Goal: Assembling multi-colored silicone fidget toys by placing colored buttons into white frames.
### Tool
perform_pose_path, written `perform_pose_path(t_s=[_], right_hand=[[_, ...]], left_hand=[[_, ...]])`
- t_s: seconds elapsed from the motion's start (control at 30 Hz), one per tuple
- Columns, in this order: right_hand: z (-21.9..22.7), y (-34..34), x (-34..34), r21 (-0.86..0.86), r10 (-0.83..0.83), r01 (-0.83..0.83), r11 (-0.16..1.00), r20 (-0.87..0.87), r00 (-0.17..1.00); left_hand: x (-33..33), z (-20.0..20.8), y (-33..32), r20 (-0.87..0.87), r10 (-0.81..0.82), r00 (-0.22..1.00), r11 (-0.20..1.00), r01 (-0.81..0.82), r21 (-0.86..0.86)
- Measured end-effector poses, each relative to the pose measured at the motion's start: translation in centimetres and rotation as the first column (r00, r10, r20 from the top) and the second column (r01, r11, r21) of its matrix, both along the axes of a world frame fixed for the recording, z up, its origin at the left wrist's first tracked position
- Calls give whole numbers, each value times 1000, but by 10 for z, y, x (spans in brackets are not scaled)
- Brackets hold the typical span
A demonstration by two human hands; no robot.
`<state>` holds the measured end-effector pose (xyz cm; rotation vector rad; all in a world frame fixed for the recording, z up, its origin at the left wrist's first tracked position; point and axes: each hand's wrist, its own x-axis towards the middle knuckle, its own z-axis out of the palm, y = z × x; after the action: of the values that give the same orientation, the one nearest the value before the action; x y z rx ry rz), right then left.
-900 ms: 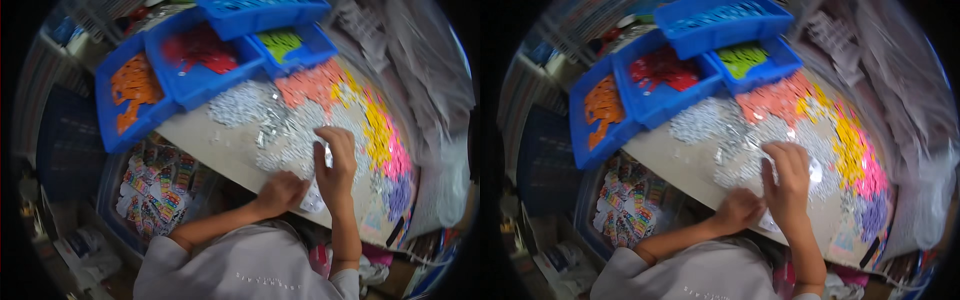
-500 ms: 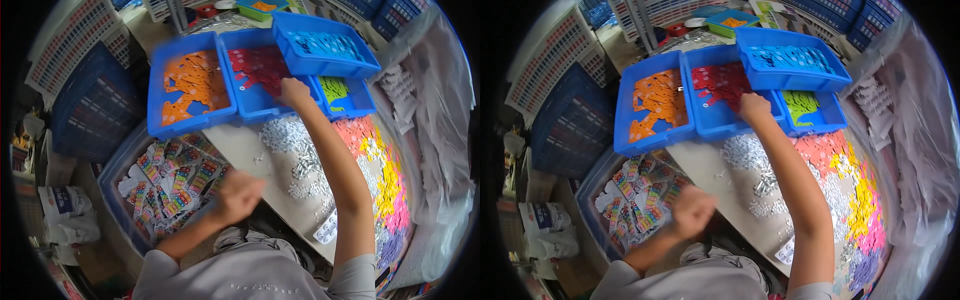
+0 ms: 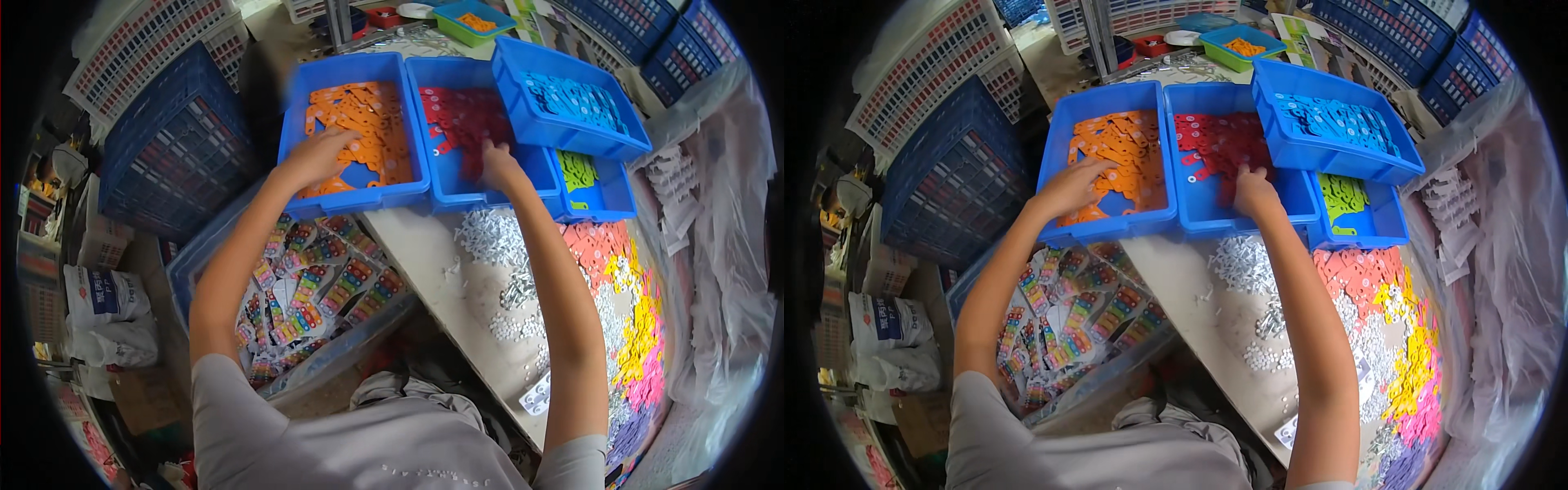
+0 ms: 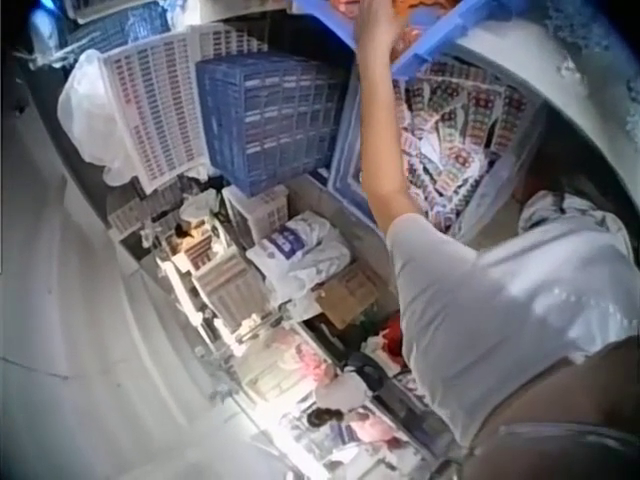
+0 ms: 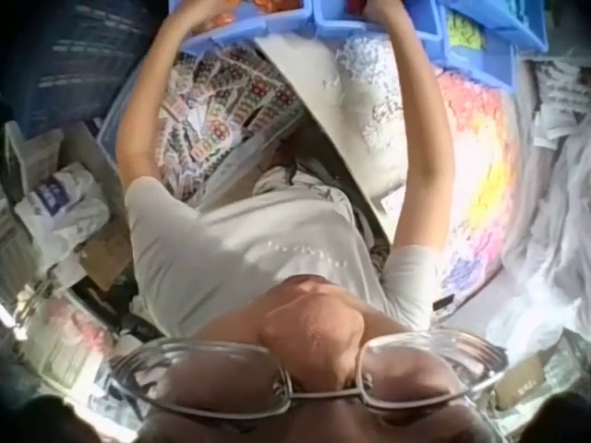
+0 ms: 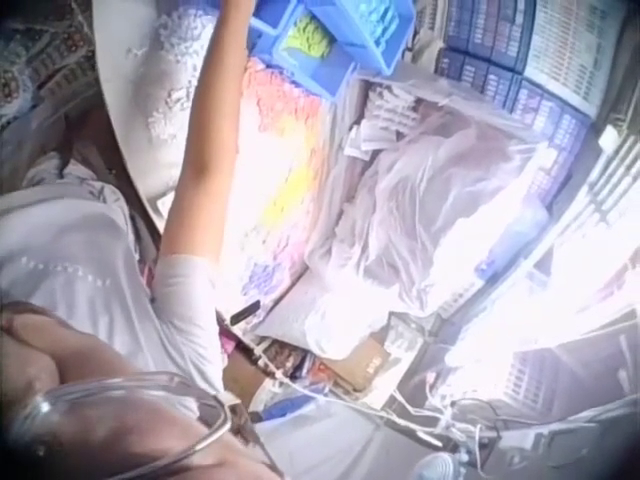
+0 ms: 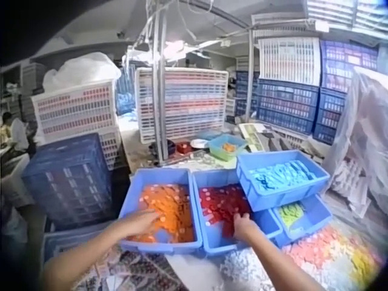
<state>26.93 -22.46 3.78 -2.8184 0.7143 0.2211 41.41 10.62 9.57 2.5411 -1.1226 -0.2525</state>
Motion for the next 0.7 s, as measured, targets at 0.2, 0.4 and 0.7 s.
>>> perform_pose_path(t_s=[0.2,0.4,0.7], right_hand=[[-9,-2,2,-84,134,-122,989,146,980],[-4,-6,-2,-11,120,-123,992,317,941],[-22,6,-6,-443,281,-78,893,414,866]], left_hand=[[43,-26,-28,85,-244,966,963,231,135],[43,-25,-23,99,-195,976,973,180,143],[34,-27,-26,299,-214,930,974,178,143]])
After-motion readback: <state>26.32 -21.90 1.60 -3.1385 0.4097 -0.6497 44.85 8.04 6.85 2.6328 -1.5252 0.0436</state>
